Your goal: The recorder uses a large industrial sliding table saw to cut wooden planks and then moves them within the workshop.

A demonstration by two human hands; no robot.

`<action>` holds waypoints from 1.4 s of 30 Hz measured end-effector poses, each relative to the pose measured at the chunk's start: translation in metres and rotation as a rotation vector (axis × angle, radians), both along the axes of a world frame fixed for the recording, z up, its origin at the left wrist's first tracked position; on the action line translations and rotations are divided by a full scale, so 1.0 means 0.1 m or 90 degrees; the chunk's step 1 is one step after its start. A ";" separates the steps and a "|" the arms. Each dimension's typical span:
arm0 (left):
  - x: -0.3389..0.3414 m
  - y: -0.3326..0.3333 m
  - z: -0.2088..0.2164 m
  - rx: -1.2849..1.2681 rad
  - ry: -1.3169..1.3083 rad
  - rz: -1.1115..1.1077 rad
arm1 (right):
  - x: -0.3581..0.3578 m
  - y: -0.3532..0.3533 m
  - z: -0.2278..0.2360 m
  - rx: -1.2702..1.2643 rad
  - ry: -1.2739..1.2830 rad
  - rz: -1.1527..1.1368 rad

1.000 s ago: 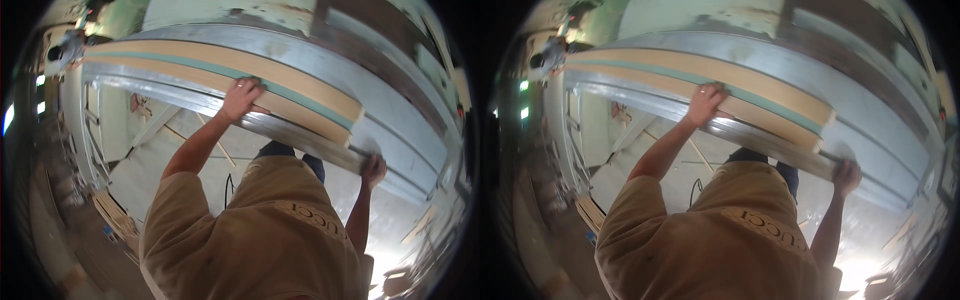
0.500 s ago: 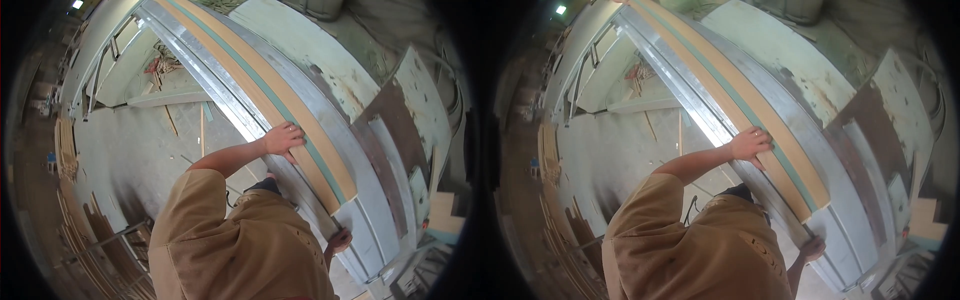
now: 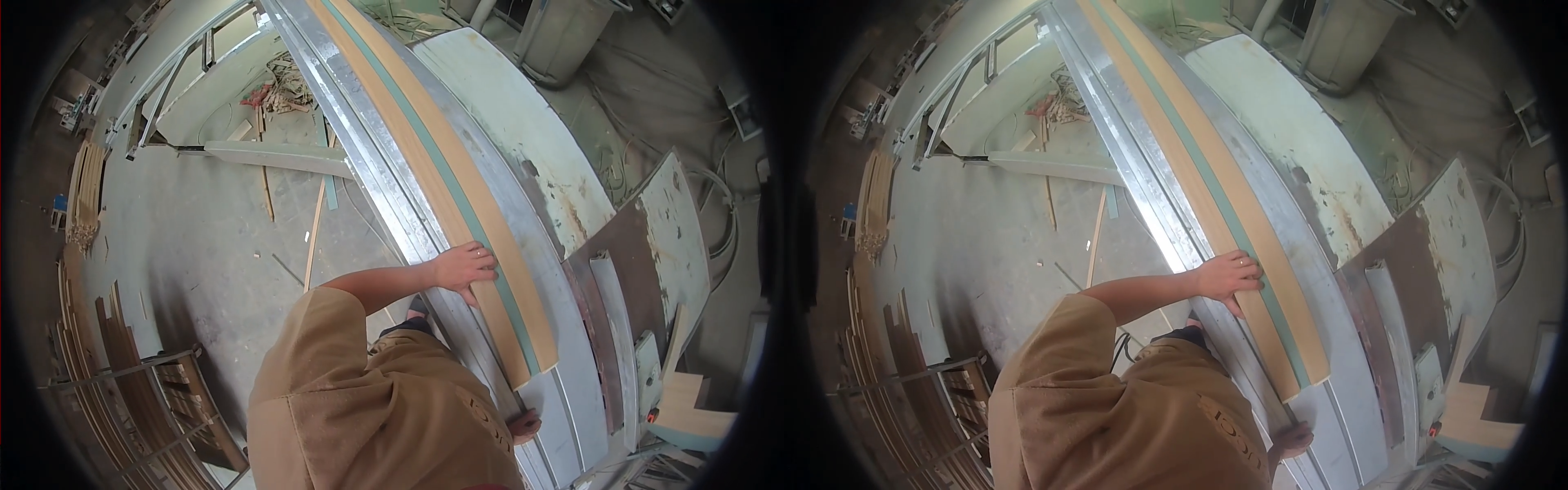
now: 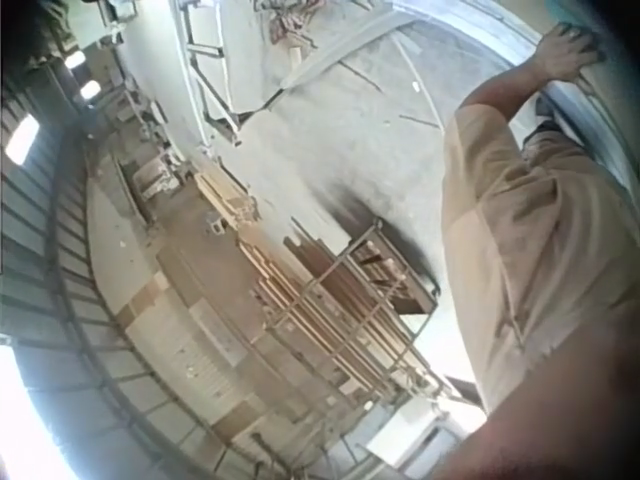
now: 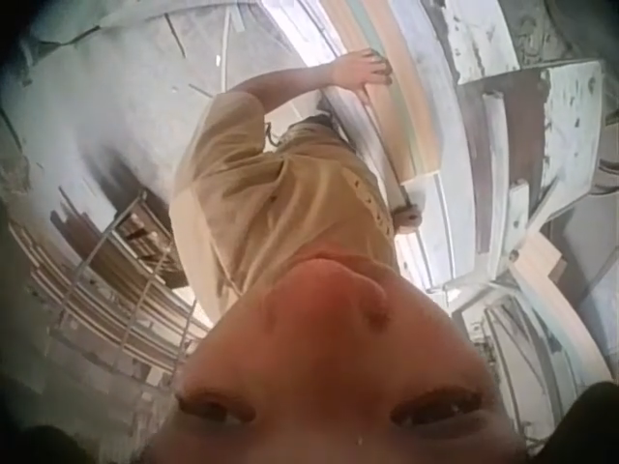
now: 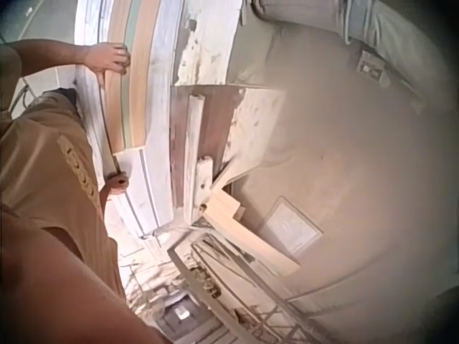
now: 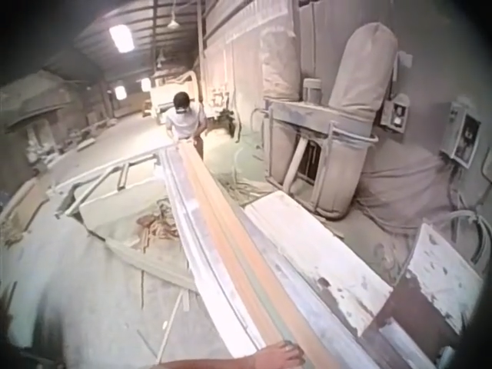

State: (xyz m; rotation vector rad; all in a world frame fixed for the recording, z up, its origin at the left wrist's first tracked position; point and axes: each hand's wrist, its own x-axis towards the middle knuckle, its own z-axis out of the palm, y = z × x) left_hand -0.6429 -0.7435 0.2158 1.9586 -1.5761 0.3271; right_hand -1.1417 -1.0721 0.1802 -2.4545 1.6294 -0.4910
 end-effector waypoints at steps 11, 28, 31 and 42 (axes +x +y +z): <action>0.04 0.00 -0.01 -0.010 0.001 -0.003 | 0.03 -0.07 0.01 0.051 0.015 -0.022; -0.11 0.06 0.13 0.020 0.029 0.011 | -0.12 -0.20 0.13 0.159 -0.067 0.154; -0.25 0.12 0.17 0.015 0.030 0.053 | 0.67 0.47 0.63 0.235 -0.252 0.352; -0.86 0.26 0.21 -0.029 0.152 0.184 | 3.31 2.06 2.05 0.438 -0.414 0.851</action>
